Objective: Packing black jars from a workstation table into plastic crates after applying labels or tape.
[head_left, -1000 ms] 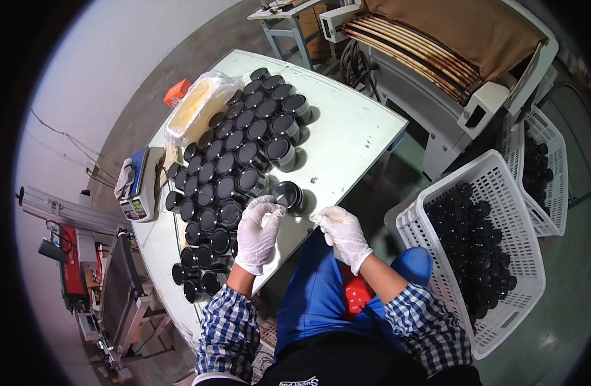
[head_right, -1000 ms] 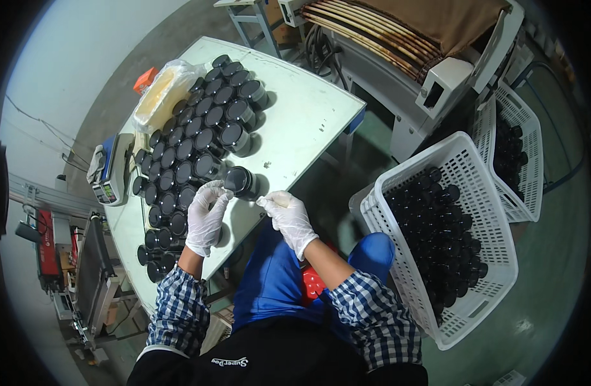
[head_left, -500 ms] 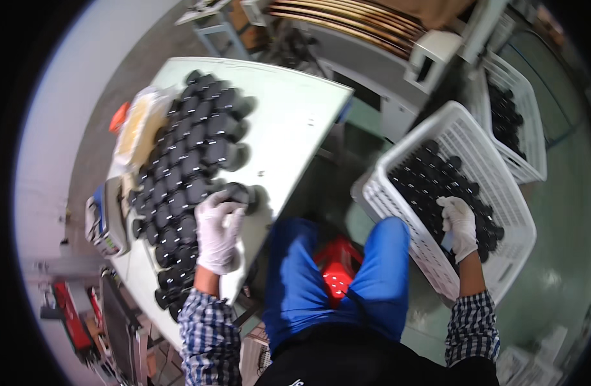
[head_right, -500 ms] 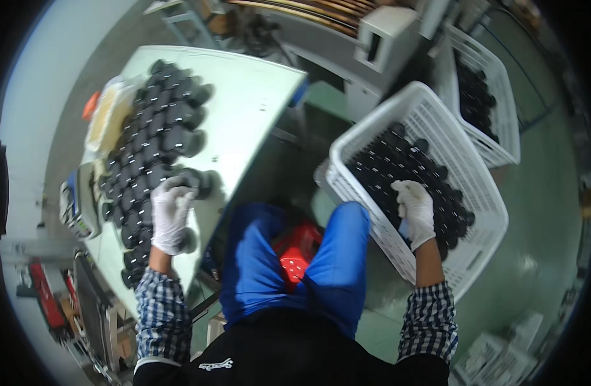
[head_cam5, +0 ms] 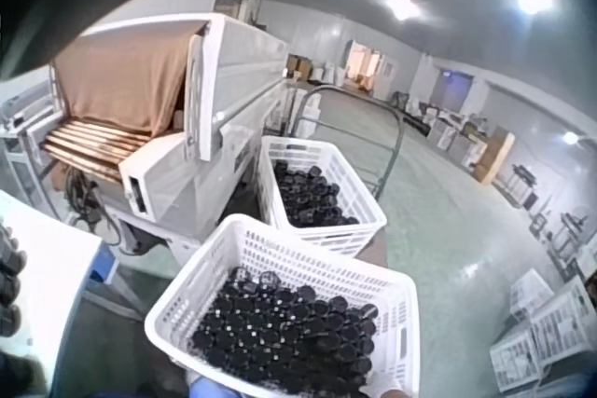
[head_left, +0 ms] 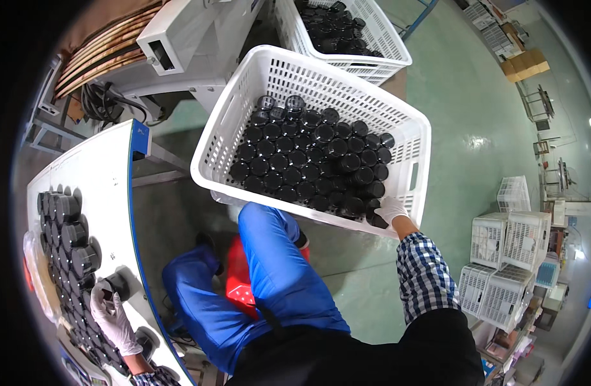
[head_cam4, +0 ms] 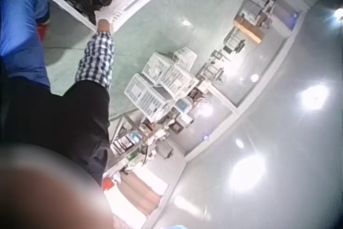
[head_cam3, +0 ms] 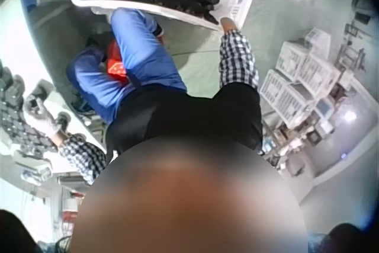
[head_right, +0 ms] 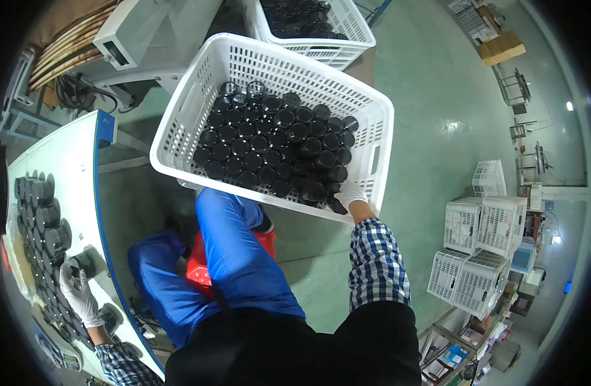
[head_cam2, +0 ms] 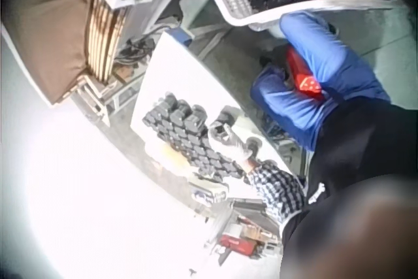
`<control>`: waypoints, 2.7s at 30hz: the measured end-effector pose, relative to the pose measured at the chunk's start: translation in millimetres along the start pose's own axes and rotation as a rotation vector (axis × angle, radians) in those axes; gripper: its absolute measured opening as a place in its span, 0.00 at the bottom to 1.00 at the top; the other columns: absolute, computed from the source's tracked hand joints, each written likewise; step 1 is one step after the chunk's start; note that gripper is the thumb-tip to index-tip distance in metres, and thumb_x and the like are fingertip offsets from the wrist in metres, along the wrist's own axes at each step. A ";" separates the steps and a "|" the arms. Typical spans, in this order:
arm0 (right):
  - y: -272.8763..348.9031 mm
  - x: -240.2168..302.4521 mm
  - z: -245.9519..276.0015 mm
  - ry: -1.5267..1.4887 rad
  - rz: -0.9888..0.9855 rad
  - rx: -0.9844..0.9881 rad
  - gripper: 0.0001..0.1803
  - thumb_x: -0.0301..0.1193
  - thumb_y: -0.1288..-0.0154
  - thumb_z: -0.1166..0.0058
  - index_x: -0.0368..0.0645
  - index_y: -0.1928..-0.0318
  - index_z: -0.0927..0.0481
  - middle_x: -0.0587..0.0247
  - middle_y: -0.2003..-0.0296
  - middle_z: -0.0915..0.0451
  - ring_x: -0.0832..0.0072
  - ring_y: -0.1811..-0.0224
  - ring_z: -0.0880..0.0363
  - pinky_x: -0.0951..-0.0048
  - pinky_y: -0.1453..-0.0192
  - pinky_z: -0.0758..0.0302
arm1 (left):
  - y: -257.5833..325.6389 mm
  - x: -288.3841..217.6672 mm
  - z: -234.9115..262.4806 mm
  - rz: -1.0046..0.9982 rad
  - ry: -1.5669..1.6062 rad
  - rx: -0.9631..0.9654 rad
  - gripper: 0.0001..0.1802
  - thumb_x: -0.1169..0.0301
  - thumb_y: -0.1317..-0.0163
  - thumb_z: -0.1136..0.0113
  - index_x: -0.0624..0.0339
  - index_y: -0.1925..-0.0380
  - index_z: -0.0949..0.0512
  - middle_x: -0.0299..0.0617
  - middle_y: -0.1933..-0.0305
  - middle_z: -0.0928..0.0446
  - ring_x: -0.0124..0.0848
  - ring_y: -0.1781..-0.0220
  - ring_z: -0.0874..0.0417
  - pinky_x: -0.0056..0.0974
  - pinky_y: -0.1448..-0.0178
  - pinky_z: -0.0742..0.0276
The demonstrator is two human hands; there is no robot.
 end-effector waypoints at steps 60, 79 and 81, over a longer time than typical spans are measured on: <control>9.2 62.2 90.0 -0.191 0.135 -0.159 0.28 0.39 0.54 0.35 0.35 0.55 0.23 0.53 0.67 0.18 0.62 0.64 0.18 0.63 0.57 0.23 | 7.1 -55.1 59.3 -0.193 -0.287 -0.194 0.05 0.73 0.42 0.36 0.58 0.65 0.20 0.43 0.61 0.21 0.42 0.56 0.22 0.43 0.50 0.26; 2.2 60.2 69.0 -0.137 0.133 -0.100 0.31 0.43 0.57 0.35 0.37 0.53 0.23 0.47 0.61 0.17 0.54 0.55 0.18 0.59 0.51 0.24 | 12.1 8.2 30.1 0.404 0.569 -0.002 0.12 0.66 0.27 0.50 0.62 0.58 0.21 0.36 0.68 0.20 0.16 0.78 0.29 0.22 0.75 0.36; 6.4 63.1 69.2 -0.137 0.133 -0.100 0.31 0.42 0.57 0.35 0.37 0.53 0.23 0.47 0.61 0.17 0.54 0.55 0.18 0.59 0.51 0.24 | 9.4 -3.3 30.8 0.309 0.483 0.028 0.10 0.70 0.30 0.47 0.64 0.61 0.18 0.45 0.59 0.18 0.34 0.44 0.23 0.36 0.36 0.31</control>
Point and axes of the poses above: each hand's wrist, its own y-axis away from the middle knuckle, its own z-axis out of the back of the hand, x = y × z, the point moved 10 cm from there along -y, towards the middle knuckle
